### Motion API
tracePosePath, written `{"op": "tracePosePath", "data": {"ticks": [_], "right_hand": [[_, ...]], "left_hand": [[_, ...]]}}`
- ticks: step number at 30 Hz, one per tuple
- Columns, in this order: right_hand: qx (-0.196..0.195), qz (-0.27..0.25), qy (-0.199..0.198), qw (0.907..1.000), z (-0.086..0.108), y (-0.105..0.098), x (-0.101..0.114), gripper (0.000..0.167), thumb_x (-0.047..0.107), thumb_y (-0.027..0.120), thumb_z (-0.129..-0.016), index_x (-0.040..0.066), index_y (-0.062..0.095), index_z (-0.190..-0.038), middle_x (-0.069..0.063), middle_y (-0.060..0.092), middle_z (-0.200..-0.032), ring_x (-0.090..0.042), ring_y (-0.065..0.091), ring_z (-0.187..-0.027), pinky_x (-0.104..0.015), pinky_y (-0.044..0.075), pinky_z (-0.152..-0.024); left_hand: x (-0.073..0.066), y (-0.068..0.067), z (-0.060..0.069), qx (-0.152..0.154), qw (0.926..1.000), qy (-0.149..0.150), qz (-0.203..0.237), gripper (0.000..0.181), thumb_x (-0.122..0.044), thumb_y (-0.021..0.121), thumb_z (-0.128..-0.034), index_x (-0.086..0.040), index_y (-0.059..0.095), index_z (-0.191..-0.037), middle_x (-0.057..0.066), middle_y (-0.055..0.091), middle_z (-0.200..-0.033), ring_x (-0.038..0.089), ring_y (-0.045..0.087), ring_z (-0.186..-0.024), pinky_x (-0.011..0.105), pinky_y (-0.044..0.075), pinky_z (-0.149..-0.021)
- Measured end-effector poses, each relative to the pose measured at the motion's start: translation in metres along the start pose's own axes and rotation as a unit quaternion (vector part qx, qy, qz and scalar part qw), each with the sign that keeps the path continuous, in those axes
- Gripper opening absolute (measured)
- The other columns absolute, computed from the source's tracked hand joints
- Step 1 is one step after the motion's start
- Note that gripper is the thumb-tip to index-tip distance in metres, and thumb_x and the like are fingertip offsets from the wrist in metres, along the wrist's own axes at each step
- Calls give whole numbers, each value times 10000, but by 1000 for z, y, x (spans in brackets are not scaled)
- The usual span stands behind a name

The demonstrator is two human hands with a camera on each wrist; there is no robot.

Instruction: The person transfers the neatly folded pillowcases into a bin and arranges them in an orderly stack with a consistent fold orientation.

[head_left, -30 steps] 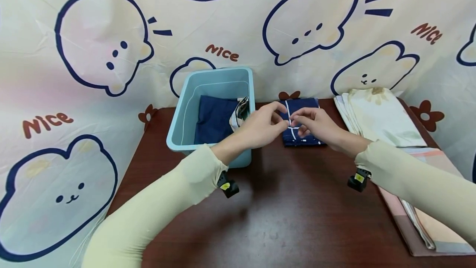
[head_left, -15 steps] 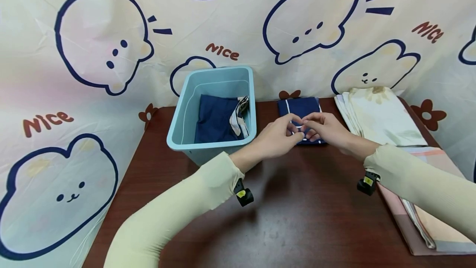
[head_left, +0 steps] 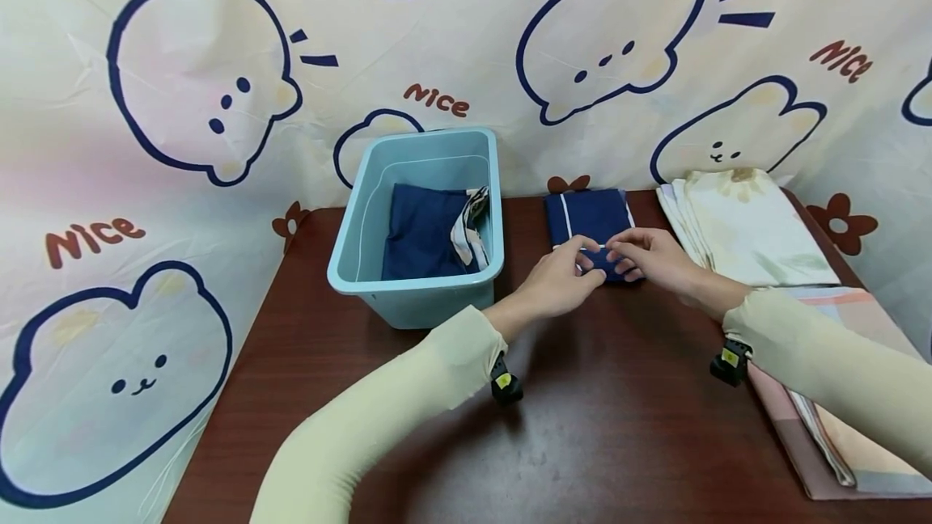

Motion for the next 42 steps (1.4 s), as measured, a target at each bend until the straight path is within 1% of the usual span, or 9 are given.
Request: {"op": "tracePosePath", "data": {"ticks": [8,14,20,27,30,32,35,38,42], "right_hand": [[-49,-157,143,9998,-4,-5,-14,439,273,455,-1088,-83,538,-1329,92,697,-934,-62,695,-833,-207,580,-740],[-72,-241,290,9993,-10,-8,-28,463,269,445,-1089,-99,497,-1366,115,691,-928,-18,677,-813,-201,574,-737],[-189,-312,348,9987,-18,-16,-40,463,265,423,-1091,-89,490,-1381,175,668,-907,-5,669,-827,-197,564,-745],[-435,-141,368,9983,-25,-26,-48,464,281,429,-1084,-79,516,-1364,170,678,-909,38,654,-817,-186,537,-761],[-594,34,420,9973,-27,-31,-50,476,300,430,-1083,-68,519,-1370,138,683,-958,57,637,-827,-189,524,-771],[-713,125,502,9961,-29,-34,-53,492,323,432,-1081,-60,515,-1378,72,679,-1029,29,617,-860,-193,513,-778],[-873,315,643,9936,-33,-37,-57,517,364,426,-1078,-41,506,-1388,-75,630,-1177,-108,582,-997,-217,472,-807],[-960,443,671,9921,-38,-40,-61,533,361,403,-1081,-54,486,-1405,-227,550,-1329,-275,522,-1169,-299,440,-899],[-864,551,745,9919,-45,-40,-66,533,334,384,-1083,-63,447,-1433,-303,459,-1465,-376,438,-1330,-442,391,-1049]], "left_hand": [[20,6,-10,-169,9991,-355,158,377,-272,593,-1016,-173,556,-1378,37,650,-1253,159,618,-1073,333,525,-890],[37,6,-20,-455,9961,-702,280,359,-266,594,-1010,-174,571,-1357,31,654,-1231,170,618,-1034,344,515,-901],[48,6,-30,-702,9921,-943,429,353,-249,585,-1009,-175,568,-1354,34,642,-1240,185,606,-1049,371,507,-936],[60,8,-41,-918,9864,-1205,633,361,-231,576,-1007,-167,570,-1362,29,626,-1263,195,604,-1068,382,503,-942],[67,9,-45,-976,9843,-1269,751,376,-233,565,-1013,-151,559,-1380,55,616,-1313,219,611,-1109,399,506,-964],[71,8,-49,-1027,9827,-1291,848,388,-239,566,-1014,-137,551,-1389,82,607,-1343,240,608,-1142,414,502,-988],[78,9,-53,-1057,9795,-1382,1012,414,-263,572,-1015,-131,531,-1405,99,580,-1392,255,590,-1206,429,488,-1029],[84,12,-56,-973,9783,-1469,1086,458,-293,574,-1016,-133,496,-1439,94,541,-1458,259,554,-1289,437,465,-1075],[90,16,-60,-836,9764,-1605,1181,516,-334,581,-1010,-151,446,-1474,68,491,-1517,246,505,-1362,441,437,-1111]]}}
Point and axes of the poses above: each hand's wrist, its own z-axis away from the middle knuckle, its own y-axis out of the palm, x = y × z, the point moved 10 cm from there along -z, towards the middle knuckle
